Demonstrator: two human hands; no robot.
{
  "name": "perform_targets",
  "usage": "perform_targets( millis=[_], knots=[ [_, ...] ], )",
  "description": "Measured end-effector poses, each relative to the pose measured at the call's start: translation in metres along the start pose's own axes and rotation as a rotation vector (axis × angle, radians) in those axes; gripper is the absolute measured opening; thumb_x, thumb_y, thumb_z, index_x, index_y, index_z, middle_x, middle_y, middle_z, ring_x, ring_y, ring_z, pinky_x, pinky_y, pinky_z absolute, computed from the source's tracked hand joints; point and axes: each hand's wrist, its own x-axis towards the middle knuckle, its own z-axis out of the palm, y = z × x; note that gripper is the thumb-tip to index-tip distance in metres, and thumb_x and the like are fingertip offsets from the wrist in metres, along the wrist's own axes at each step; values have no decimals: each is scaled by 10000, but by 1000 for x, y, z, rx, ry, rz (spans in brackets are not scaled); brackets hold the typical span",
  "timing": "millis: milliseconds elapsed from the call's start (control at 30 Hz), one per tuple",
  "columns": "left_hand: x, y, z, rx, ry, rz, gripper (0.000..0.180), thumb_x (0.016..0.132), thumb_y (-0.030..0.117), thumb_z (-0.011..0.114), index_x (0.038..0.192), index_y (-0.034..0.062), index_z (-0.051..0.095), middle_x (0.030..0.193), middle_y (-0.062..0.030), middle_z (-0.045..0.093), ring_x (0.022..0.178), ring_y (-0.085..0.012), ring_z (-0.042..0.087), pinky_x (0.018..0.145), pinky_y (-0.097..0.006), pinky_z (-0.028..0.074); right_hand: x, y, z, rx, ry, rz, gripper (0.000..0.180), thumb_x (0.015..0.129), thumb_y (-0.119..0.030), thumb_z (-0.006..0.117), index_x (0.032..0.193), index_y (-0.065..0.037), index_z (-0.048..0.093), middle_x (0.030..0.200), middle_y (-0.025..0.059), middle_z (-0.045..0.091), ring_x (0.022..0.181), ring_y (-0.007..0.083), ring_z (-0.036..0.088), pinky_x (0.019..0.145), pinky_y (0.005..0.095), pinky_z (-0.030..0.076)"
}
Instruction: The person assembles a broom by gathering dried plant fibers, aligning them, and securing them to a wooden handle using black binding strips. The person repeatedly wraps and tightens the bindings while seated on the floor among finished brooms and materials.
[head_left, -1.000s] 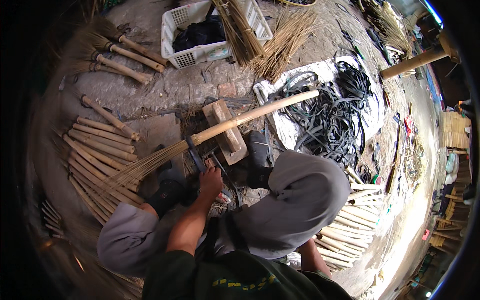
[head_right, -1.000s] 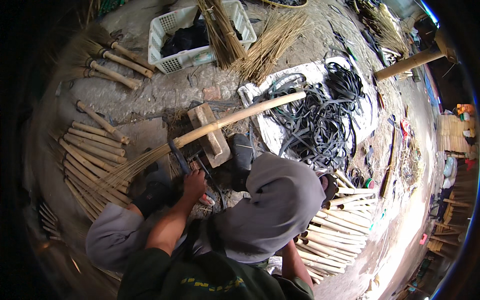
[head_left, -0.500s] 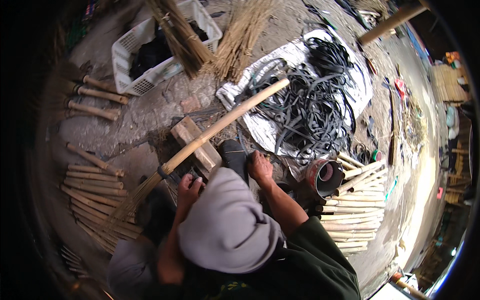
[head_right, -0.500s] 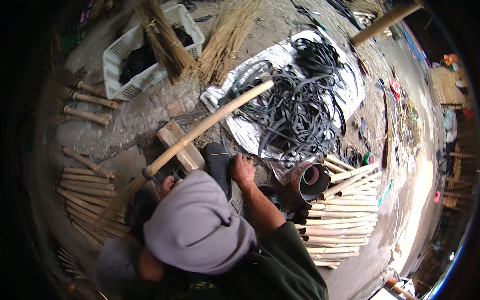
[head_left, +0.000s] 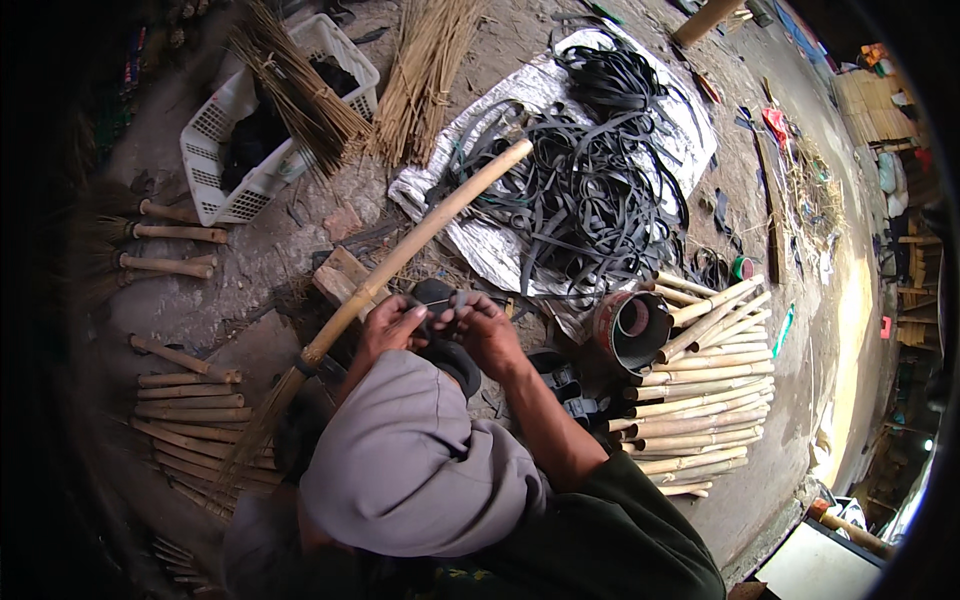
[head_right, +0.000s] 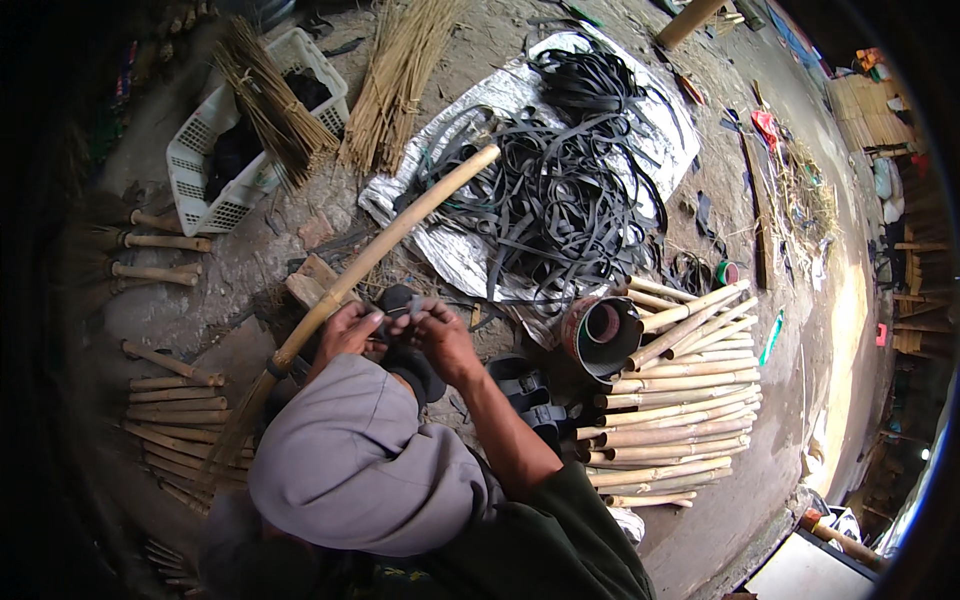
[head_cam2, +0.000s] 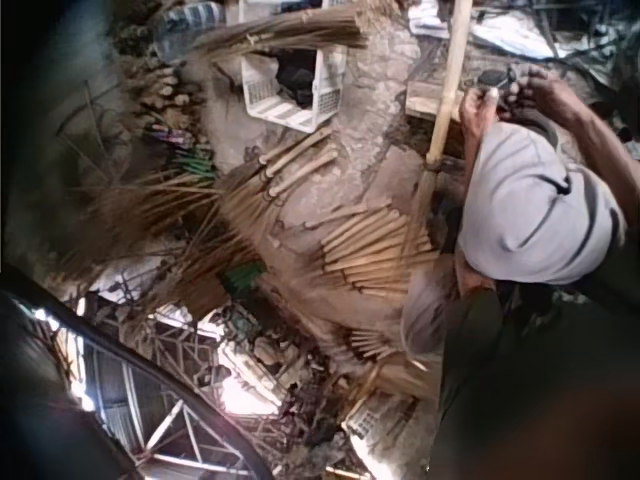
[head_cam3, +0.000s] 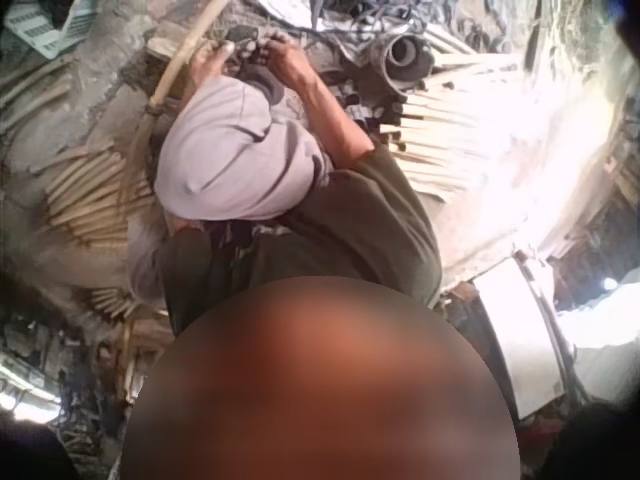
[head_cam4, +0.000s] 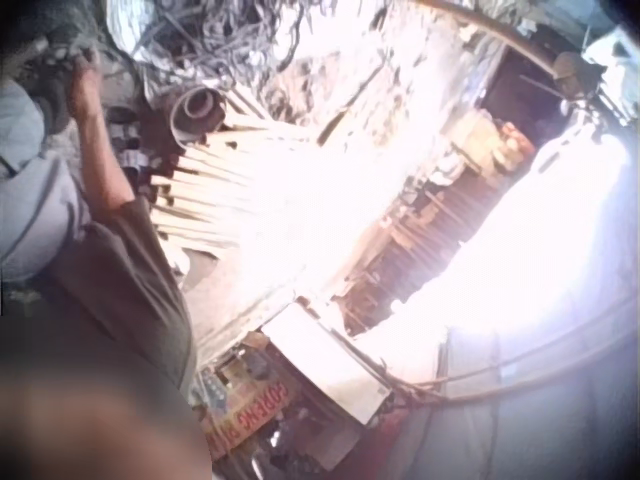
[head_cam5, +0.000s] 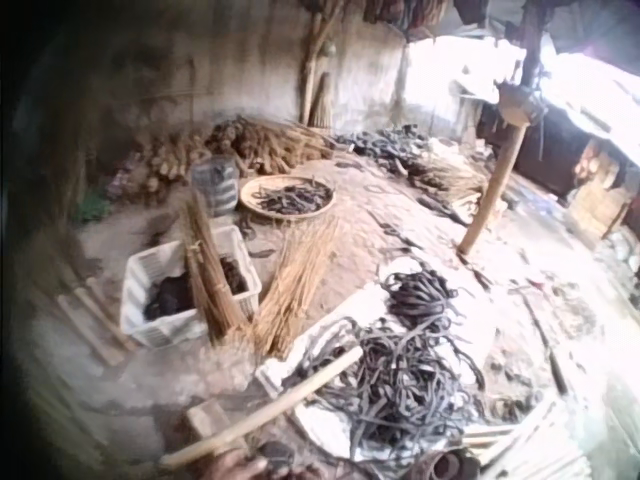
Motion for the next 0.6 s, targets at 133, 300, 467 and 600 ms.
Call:
perform_targets(
  millis=[133, 300, 467, 600],
  knots=[
    [14, 11, 8, -103, 30, 38, 168, 1015, 195, 654, 1066, 47, 593, 997, -103, 720, 854, -147, 702, 640, -303, 606, 1, -26, -6, 97, 24, -31, 129, 973, -98, 579, 1096, -62, 594, 1046, 133, 699, 1016, 303, 695, 922, 471, 565],
    [3, 14, 2, 68, 70, -59, 141, 990, 157, 680, 1020, 40, 607, 952, -107, 716, 825, -154, 696, 646, -304, 600, -10, -40, -11, -292, 112, -69, 122, 975, -125, 509, 1065, -83, 579, 1172, 112, 666, 1029, 258, 650, 807, 414, 542],
    [2, -18, 31, -263, -50, 123, 136, 964, 132, 712, 1039, 34, 655, 962, -62, 721, 812, -109, 667, 740, -293, 574, -4, -6, -14, -1459, -106, -54, 172, 985, -187, 483, 1018, -76, 610, 1104, 104, 674, 1009, 174, 577, 699, 333, 468],
    [2, -56, 18, 244, 115, 162, 333, 922, 158, 774, 1195, -2, 673, 979, -37, 706, 930, -110, 636, 863, -289, 533, -5, -5, -32, -957, 143, 51, 213, 1012, -202, 510, 1061, -46, 646, 809, -28, 555, 698, 83, 450, 581, 273, 346]
  ],
)
